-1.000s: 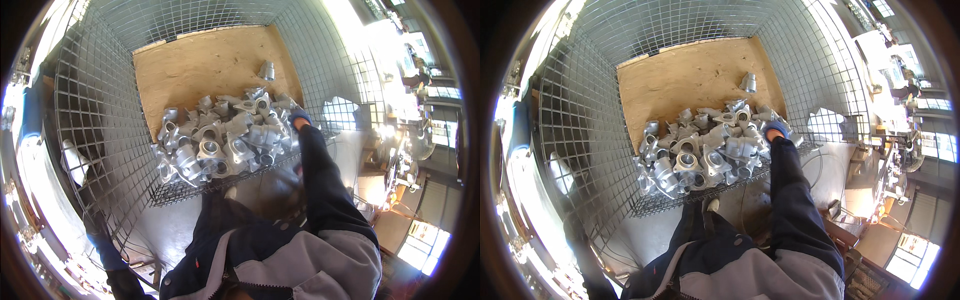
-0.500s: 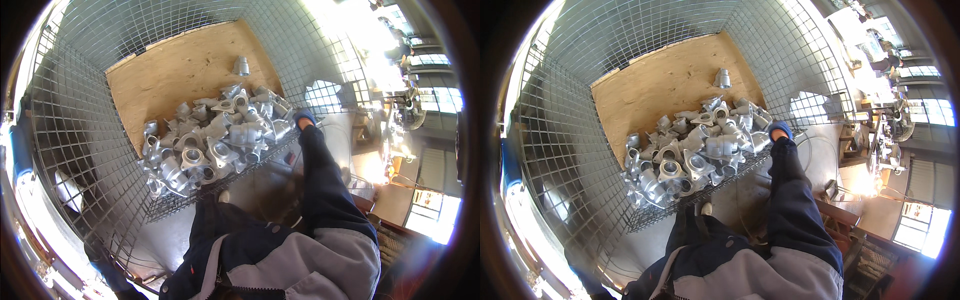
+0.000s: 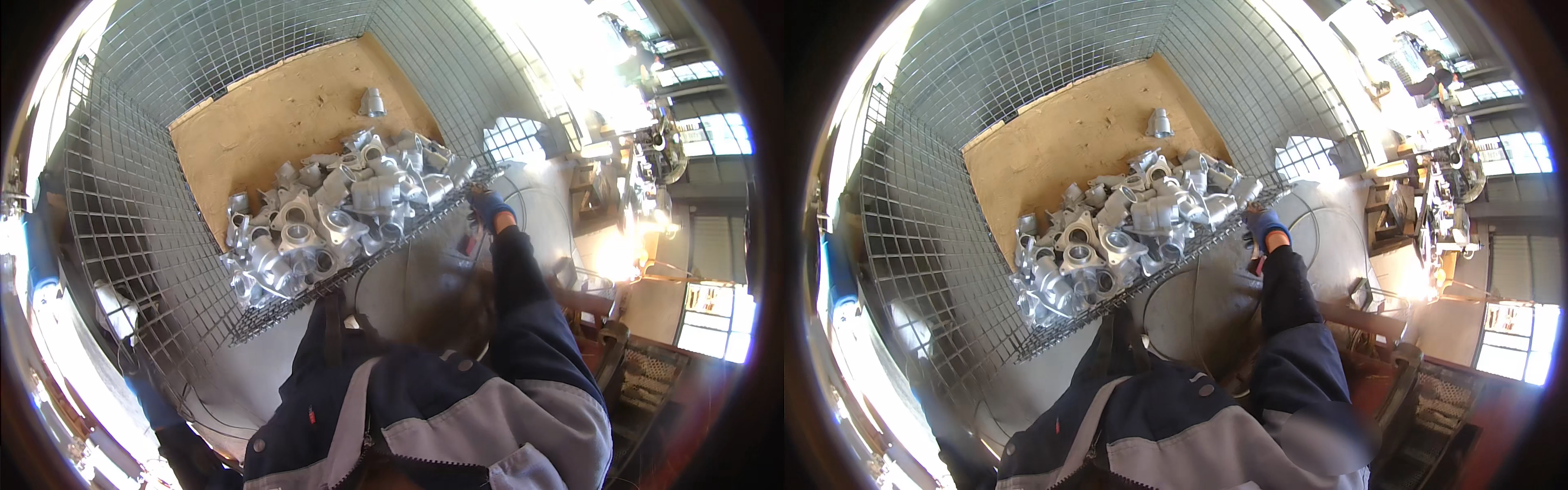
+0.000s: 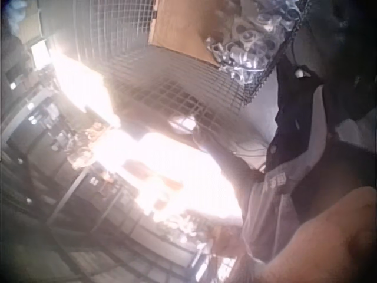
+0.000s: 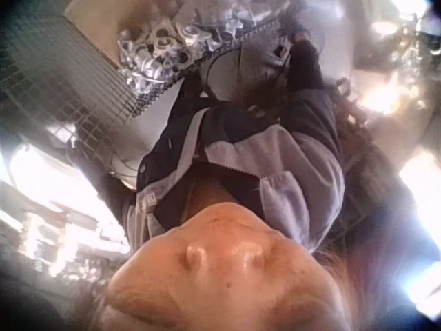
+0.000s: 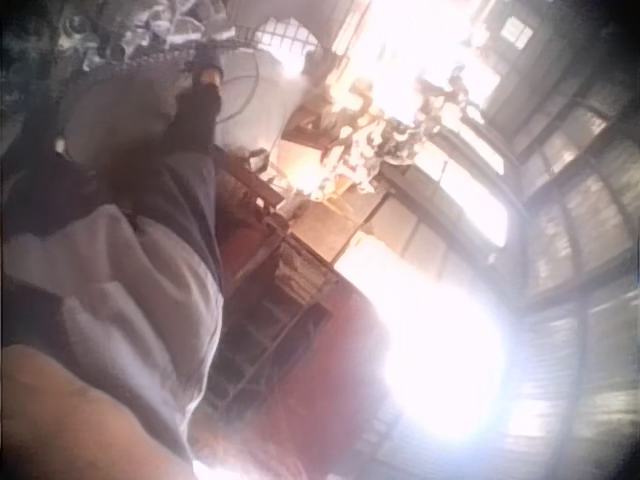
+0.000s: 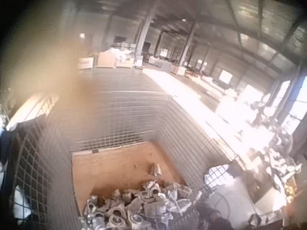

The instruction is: The person repeatedly picks up metal castings from a wire basket, uses a wire brush to scrub their surfaces, and places them back into the basket. The process is repeated for multiple parts in a workshop setting.

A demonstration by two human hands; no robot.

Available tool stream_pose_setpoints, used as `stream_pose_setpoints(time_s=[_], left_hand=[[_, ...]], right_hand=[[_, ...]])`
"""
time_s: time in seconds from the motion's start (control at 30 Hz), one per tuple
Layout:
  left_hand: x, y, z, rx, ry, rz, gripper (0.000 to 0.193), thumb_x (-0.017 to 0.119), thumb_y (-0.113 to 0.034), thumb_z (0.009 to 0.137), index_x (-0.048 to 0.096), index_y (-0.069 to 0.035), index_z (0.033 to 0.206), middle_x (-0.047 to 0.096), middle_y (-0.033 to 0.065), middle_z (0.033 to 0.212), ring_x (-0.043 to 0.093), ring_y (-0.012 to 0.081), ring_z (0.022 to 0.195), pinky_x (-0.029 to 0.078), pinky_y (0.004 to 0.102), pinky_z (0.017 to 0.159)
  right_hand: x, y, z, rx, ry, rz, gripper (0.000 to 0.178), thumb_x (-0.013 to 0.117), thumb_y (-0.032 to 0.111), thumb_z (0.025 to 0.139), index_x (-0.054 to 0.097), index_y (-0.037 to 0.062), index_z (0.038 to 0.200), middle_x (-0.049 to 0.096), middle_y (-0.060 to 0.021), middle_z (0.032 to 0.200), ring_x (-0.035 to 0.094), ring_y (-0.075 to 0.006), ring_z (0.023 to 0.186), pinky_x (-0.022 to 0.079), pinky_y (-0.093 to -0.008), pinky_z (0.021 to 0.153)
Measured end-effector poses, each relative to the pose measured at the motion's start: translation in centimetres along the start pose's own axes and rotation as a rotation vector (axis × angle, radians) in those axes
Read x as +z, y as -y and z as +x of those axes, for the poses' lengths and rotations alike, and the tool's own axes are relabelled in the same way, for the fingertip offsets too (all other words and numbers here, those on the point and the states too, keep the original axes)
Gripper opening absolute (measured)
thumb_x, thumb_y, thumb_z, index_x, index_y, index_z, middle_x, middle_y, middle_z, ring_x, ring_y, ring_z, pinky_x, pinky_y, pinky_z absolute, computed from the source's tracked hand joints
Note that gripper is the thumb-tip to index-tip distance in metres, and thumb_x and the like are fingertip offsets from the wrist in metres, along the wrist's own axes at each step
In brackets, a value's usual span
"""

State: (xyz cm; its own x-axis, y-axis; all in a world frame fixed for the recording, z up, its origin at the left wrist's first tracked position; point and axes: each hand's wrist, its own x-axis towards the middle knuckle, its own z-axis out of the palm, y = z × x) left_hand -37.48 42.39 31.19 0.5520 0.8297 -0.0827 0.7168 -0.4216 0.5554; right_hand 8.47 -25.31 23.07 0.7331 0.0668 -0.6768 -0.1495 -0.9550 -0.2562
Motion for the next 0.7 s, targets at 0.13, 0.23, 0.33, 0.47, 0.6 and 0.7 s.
stream_pose_setpoints(time_s=[0.13,0.23,0.33,0.47,0.6,0.7], left_hand=[[0.0,0.5,0.6,-0.044,0.037,-0.019,0.045,0.061,-0.026,0.093,0.050,-0.008,0.132,0.062,0.0043,0.085,0.057,0.0112,0.063,0.045,0.0240,0.053],[-0.3,0.6,1.1,-0.088,0.093,-0.107,0.048,0.061,-0.027,0.093,0.048,-0.008,0.135,0.062,0.0052,0.084,0.058,0.0121,0.060,0.046,0.0250,0.052],[1.4,7.5,3.8,-0.138,0.046,-0.510,0.052,0.064,-0.029,0.092,0.046,-0.010,0.137,0.056,-0.0012,0.071,0.043,0.0026,0.047,0.030,0.0192,0.038],[3.6,11.8,7.1,-0.242,-0.027,-0.476,0.056,0.067,-0.022,0.089,0.044,-0.010,0.138,0.057,-0.0002,0.076,0.044,0.0048,0.046,0.031,0.0188,0.038],[2.8,9.4,6.8,-0.182,0.015,-0.516,0.054,0.061,-0.024,0.092,0.041,-0.010,0.141,0.053,0.0044,0.094,0.043,0.0109,0.069,0.031,0.0256,0.057],[2.4,8.9,6.0,-0.173,0.027,-0.559,0.054,0.057,-0.025,0.094,0.038,-0.009,0.142,0.051,0.0079,0.108,0.043,0.0154,0.086,0.031,0.0308,0.071]], right_hand=[[1.7,1.4,-7.6,0.061,-0.010,0.516,0.027,0.054,0.028,0.095,0.064,0.0052,0.105,0.066,-0.0089,0.084,0.066,-0.0184,0.076,0.052,-0.0337,0.066],[6.7,-6.7,-7.3,0.131,-0.022,0.740,0.023,0.058,0.027,0.093,0.065,0.0078,0.103,0.066,-0.0088,0.083,0.066,-0.0205,0.075,0.053,-0.0351,0.064],[7.3,-4.3,-13.1,0.158,0.110,0.755,0.022,0.063,0.025,0.090,0.066,0.0094,0.106,0.066,-0.0084,0.099,0.064,-0.0219,0.092,0.052,-0.0335,0.076],[10.8,-1.9,-19.7,0.161,0.198,0.789,0.024,0.063,0.022,0.090,0.066,0.0082,0.109,0.067,-0.0085,0.104,0.064,-0.0201,0.092,0.051,-0.0326,0.076],[16.5,-1.8,-21.9,0.109,0.197,0.648,0.024,0.062,0.020,0.091,0.067,0.0060,0.110,0.069,-0.0090,0.101,0.066,-0.0171,0.082,0.052,-0.0328,0.066],[16.6,0.4,-23.5,0.213,-0.159,0.242,0.022,0.062,0.018,0.091,0.065,0.0031,0.108,0.070,-0.0116,0.092,0.065,-0.0186,0.069,0.051,-0.0341,0.060]])
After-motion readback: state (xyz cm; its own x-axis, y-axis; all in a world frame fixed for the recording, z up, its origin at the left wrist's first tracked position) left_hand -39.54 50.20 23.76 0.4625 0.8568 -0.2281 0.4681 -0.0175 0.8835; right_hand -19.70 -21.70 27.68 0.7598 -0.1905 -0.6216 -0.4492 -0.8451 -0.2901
